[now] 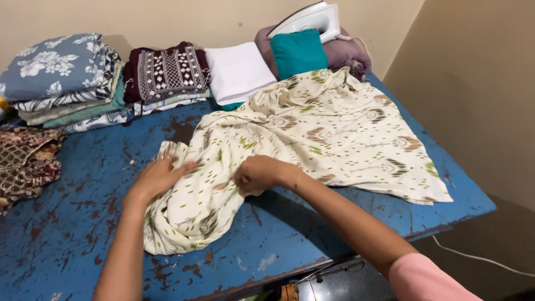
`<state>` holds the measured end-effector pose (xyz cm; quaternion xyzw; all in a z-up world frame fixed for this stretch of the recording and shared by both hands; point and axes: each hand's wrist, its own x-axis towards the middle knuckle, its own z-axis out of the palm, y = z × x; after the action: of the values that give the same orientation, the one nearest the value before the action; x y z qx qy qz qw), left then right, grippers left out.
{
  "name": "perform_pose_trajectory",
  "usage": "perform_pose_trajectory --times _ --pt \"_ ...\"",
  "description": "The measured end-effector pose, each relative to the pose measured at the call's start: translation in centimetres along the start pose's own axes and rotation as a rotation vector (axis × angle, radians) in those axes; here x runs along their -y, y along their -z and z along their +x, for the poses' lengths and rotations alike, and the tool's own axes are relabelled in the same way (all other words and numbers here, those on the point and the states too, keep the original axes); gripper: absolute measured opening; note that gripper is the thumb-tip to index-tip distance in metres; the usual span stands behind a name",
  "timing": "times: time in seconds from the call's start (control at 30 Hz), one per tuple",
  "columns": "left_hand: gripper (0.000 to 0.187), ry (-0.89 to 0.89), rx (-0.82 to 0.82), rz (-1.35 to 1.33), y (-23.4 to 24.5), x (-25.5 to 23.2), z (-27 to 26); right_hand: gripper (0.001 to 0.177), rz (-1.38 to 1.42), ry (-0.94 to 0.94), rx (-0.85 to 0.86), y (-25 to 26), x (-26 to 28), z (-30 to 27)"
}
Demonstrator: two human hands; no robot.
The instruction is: The person spreads a floral garment on a blue table and folds it by hand.
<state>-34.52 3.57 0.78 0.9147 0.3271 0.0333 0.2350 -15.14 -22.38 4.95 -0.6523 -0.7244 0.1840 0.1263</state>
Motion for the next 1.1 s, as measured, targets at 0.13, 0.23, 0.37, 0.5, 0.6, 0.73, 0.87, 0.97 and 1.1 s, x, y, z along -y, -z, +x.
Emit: perform_pose_trajectory --times 0.13,0.23,0.37,0.5,0.6,0.73,0.87,0.97,1.1 --pt "0.066 0.052 0.291 0.136 0.1 3.0 1.2 0.022 0.108 0.049 -0.026 2.7 -1.6 3.1" --pt "0.043 0.024 0.379 -0.288 0.6 4.6 3.7 0.021 0.237 -0.081 -0.111 4.4 -3.1 4.2" --pt "0.032 0.182 -0.069 -1.342 2.6 4.3 7.4 0.030 0.605 -0.111 -0.438 3.5 -6.3 4.8" --pt "0.053 -0.074 -0.518 -1.307 2.0 0.5 4.9 0.041 0.334 -0.098 -0.670 0.9 -8.2 3.7" --pt "0.079 -0.165 -0.700 -0.290 0.5 -3.6 -0.1 0.030 0.030 -0.218 -0.701 -0.6 -6.5 1.9" --pt "0.108 0.026 -0.550 0.275 -0.9 -4.9 -2.6 0.038 -0.222 -0.284 -0.855 -2.2 -2.4 0.1" --pt "0.033 0.131 -0.417 0.252 -0.8 0.0 1.1 0.059 -0.232 -0.330 -1.042 -3.9 -2.2 -0.4" --pt "0.031 0.105 -0.800 -0.064 2.6 3.7 3.2 0.034 -0.107 -0.388 -0.834 -4.3 -3.8 -0.3" --pt "0.053 0.050 -1.019 -0.683 5.1 3.0 5.0 0.019 0.034 -0.056 -0.800 -4.4 -2.9 0.5"
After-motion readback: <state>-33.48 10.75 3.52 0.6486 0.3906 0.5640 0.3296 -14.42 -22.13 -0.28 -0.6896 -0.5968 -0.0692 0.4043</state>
